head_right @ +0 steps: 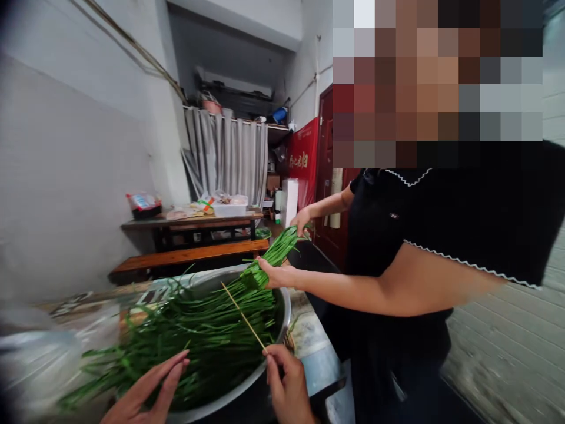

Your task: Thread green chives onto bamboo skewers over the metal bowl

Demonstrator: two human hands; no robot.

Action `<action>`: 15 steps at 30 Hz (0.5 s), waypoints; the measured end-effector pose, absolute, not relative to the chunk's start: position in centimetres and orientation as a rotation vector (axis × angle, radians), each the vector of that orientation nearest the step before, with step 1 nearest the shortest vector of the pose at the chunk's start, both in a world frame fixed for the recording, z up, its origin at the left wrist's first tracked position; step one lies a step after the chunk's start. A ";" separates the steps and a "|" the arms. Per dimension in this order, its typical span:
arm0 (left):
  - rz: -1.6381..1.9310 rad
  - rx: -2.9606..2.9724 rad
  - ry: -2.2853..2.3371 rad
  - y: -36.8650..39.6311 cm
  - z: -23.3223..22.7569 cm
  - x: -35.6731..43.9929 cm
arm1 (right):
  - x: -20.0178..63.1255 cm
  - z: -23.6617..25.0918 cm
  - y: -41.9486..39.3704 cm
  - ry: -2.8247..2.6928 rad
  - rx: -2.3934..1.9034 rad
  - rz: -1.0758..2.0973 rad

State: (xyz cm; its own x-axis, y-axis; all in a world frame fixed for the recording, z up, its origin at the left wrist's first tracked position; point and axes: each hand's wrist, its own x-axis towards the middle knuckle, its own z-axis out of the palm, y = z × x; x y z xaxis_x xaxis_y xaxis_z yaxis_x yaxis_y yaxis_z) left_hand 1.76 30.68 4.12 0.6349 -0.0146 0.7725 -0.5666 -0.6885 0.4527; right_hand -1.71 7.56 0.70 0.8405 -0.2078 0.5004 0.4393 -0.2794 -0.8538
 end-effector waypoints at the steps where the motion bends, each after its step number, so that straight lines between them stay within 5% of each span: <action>1: 0.989 2.156 -0.436 30.5 4.2 1.4 | -1.9 0.4 7.5 -0.201 -1.782 -0.644; 15: 0.967 1.765 -0.526 30.5 4.0 -2.1 | -6.4 -3.5 5.4 -0.150 -2.029 -0.974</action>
